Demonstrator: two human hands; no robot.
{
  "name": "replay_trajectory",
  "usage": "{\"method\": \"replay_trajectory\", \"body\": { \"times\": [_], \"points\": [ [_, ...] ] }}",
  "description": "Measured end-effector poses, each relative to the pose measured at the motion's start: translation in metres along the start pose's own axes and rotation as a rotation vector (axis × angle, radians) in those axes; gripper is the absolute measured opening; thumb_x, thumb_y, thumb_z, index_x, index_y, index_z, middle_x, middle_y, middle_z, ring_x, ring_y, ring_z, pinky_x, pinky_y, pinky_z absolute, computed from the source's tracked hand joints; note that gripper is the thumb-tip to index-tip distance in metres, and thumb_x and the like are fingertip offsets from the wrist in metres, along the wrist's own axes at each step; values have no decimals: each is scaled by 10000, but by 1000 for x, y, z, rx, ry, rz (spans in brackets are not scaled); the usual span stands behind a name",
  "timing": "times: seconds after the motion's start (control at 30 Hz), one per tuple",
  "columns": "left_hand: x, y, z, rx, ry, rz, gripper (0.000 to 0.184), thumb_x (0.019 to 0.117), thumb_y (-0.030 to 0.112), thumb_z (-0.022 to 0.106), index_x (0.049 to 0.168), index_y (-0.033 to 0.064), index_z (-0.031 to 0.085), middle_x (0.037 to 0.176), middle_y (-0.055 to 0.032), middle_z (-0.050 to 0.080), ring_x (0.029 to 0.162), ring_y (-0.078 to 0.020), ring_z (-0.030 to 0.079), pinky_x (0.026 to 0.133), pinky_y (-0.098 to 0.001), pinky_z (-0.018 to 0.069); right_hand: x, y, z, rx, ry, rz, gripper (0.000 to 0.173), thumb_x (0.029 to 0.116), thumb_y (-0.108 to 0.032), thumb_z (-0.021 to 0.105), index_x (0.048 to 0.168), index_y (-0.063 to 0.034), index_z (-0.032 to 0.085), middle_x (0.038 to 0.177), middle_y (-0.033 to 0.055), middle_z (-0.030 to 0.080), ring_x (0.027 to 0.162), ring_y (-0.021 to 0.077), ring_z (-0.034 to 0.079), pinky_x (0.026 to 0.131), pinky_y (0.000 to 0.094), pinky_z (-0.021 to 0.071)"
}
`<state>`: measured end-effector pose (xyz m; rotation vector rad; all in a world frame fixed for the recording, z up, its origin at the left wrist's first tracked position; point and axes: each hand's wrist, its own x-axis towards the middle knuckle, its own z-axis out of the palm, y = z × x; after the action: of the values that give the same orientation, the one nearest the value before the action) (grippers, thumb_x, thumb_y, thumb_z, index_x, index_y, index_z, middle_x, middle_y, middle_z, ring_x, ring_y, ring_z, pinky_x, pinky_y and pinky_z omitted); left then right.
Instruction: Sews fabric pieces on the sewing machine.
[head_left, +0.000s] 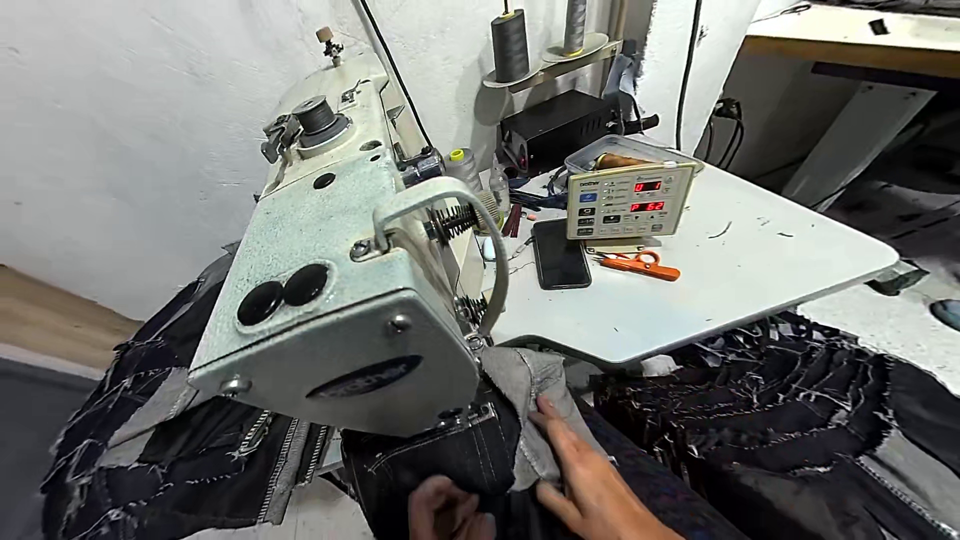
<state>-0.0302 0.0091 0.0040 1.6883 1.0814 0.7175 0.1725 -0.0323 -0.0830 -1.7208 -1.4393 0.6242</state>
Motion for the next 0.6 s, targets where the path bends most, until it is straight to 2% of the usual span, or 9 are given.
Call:
{"method": "replay_trajectory", "body": {
  "times": [0.07,0.1,0.17,0.2,0.27,0.33,0.4,0.5,0.6],
  "points": [
    [12,9,24,-126,132,-60,533,954,120,654,1269,-146,317,1055,-163,576,943,-116,678,872,-317,597,4,18,-3,-31,105,-108,321,864,-148,632,1097,71,663,1317,265,647,1091,387,714,851,521,592],
    [20,12,33,-194,213,-100,582,921,128,694,1267,-111,291,1034,-139,550,908,-104,673,832,-310,609,6,26,-10,6,140,-141,239,888,-121,607,1039,45,690,1178,216,722,952,332,753,770,503,606],
    [31,16,44,-309,320,-184,720,852,113,746,1336,-75,246,1089,-170,536,936,-147,670,794,-340,614,7,38,-42,202,165,-79,162,894,-99,600,991,-20,703,945,90,735,827,190,714,722,420,577],
    [34,19,43,-355,325,-209,723,846,94,738,1356,-56,248,1099,-162,547,937,-150,675,784,-345,617,8,45,-65,331,187,-4,158,873,-117,596,980,-87,707,904,-17,704,826,71,668,743,319,563],
    [30,20,26,-402,295,-185,594,877,27,683,1345,-65,328,1065,-138,633,911,-147,702,786,-355,624,11,53,-110,574,275,152,246,809,-108,549,938,-206,735,843,-134,718,763,-39,658,690,213,572],
    [25,17,-9,-318,308,-78,345,873,-52,646,1155,-33,449,885,-36,675,784,-97,701,710,-320,622,14,46,-138,706,249,247,296,838,-136,475,872,-278,732,792,-154,715,691,-60,641,619,172,549],
    [28,4,-45,-235,343,-12,291,862,-84,644,1038,42,450,782,50,657,712,-51,684,662,-279,611,23,32,-136,738,143,301,275,891,-147,463,935,-245,717,809,-126,720,702,-30,660,628,189,566],
    [50,-30,-80,-103,498,54,312,823,27,701,1048,19,486,772,71,571,702,-19,616,657,-235,561,46,22,-94,702,23,244,221,945,-167,503,1026,-174,708,869,-95,722,798,7,680,750,237,585],
    [74,-37,-92,-17,572,146,305,788,62,696,1040,45,524,807,93,641,762,16,647,701,-203,566,59,11,-73,671,50,183,227,934,-168,505,995,-171,723,869,-92,719,816,6,678,763,233,580]
  ]
}}
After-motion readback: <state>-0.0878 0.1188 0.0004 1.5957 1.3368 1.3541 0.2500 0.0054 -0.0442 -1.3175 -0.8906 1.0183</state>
